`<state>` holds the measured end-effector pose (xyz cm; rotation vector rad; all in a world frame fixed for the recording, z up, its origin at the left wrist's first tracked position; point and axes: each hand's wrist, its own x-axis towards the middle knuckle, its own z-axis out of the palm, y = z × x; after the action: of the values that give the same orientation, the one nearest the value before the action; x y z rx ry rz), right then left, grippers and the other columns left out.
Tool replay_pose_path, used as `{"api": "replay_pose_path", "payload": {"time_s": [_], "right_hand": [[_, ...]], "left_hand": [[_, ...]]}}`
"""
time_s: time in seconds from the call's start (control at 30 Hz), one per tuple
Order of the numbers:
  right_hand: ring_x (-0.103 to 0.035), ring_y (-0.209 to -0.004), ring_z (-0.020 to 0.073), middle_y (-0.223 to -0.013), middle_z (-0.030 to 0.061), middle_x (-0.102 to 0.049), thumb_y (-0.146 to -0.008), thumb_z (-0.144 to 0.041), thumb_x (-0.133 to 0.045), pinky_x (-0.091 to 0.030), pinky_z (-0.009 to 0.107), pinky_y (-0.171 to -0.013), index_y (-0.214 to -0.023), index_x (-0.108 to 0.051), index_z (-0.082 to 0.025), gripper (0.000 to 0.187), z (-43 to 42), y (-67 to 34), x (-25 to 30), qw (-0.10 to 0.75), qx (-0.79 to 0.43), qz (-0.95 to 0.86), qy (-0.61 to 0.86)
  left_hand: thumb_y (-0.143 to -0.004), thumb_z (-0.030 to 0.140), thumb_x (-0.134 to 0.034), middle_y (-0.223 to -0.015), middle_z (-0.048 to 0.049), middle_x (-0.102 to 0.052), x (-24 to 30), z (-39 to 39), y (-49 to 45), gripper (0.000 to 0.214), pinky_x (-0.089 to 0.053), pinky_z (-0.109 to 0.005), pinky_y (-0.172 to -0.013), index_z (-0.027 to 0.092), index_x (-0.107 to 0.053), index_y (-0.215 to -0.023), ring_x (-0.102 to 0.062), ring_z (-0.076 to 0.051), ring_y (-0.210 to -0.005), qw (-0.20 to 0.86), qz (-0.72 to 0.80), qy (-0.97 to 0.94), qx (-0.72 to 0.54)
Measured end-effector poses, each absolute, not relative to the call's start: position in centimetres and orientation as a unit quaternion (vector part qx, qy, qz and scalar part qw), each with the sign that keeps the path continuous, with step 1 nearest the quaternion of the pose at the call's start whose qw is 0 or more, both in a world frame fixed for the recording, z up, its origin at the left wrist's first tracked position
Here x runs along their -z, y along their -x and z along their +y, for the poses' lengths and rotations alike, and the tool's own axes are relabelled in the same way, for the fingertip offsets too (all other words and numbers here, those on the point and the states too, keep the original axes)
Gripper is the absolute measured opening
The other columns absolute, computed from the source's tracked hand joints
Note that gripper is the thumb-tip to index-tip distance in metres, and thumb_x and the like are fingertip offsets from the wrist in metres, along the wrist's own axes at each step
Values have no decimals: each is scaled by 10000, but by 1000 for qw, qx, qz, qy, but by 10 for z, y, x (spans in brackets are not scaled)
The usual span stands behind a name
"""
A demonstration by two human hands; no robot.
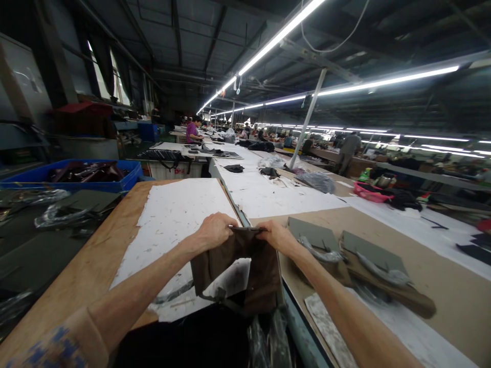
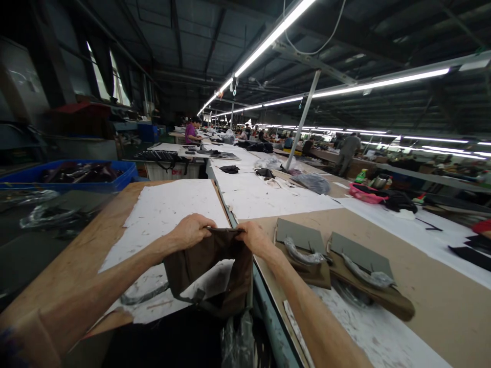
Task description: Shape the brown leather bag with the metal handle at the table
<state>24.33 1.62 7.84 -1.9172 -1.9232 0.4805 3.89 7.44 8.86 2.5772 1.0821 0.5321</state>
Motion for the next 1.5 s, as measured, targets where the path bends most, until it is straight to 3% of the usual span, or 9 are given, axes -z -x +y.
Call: {"api": "replay_pose_path", "payload": {"time_s": [0.13,0.33,0.5,0.67,0.83,1.07,1.23,1.5], "right_hand": [[-458,-628,116,-574,-48,-469,-692,-256,-532,-276,204,-556,-717,-618,-191,111,22,-240,-73,190,-215,-721,630],[-405,-581,99,-532,-45,-402,-698,-255,-523,-238,203,-523,-621,-550,-166,121,21,-227,-68,186,-193,-736,622],[-384,-575,95,-530,-40,-405,-719,-259,-524,-228,209,-529,-641,-558,-157,133,22,-223,-71,170,-159,-731,641],[-386,-568,92,-529,-44,-395,-728,-277,-530,-226,209,-531,-658,-580,-160,145,23,-223,-68,179,-156,-733,637],[-389,-562,86,-523,-52,-378,-734,-312,-526,-225,204,-521,-646,-578,-172,173,19,-224,-68,182,-175,-730,635],[-403,-562,90,-514,-43,-427,-762,-385,-542,-231,215,-521,-647,-604,-176,246,16,-219,-72,154,-119,-747,635],[-516,-716,133,-714,-17,-595,-741,-412,-604,-267,223,-580,-853,-618,-230,214,15,-217,-72,143,-64,-760,631],[-553,-732,151,-706,7,-609,-868,-360,-440,-268,243,-598,-809,-616,-221,233,10,-215,-72,99,0,-789,607]], "left_hand": [[-606,163,-500,-736,1,-627,-90,81,-25,276,-372,-224,-622,235,-677,-804,-548,-174,-746,193,378,-891,-160],[-574,65,-420,-832,-41,-624,-73,72,-28,327,-396,-272,-689,185,-649,-775,-548,-207,-838,114,434,-879,-161],[-637,2,-359,-975,-54,-590,-59,55,-42,477,-395,-316,-765,186,-537,-1040,-522,-208,-923,31,379,-903,-201],[-725,61,-408,-997,-34,-589,-49,59,-37,384,-393,-304,-785,204,-508,-1068,-523,-192,-910,-8,312,-926,-212],[-798,269,-500,-912,4,-627,-49,68,-35,165,-392,-265,-737,220,-595,-924,-553,-173,-875,51,337,-911,-234],[-780,269,-520,-823,56,-650,-53,74,-38,143,-354,-231,-691,269,-656,-827,-567,-140,-819,124,353,-896,-240],[-783,284,-504,-822,43,-647,-55,71,-40,157,-342,-239,-674,266,-652,-832,-562,-150,-807,118,361,-897,-227],[-771,290,-519,-715,33,-622,-57,73,-39,140,-312,-229,-616,236,-647,-760,-546,-135,-729,107,360,-900,-223]]}}
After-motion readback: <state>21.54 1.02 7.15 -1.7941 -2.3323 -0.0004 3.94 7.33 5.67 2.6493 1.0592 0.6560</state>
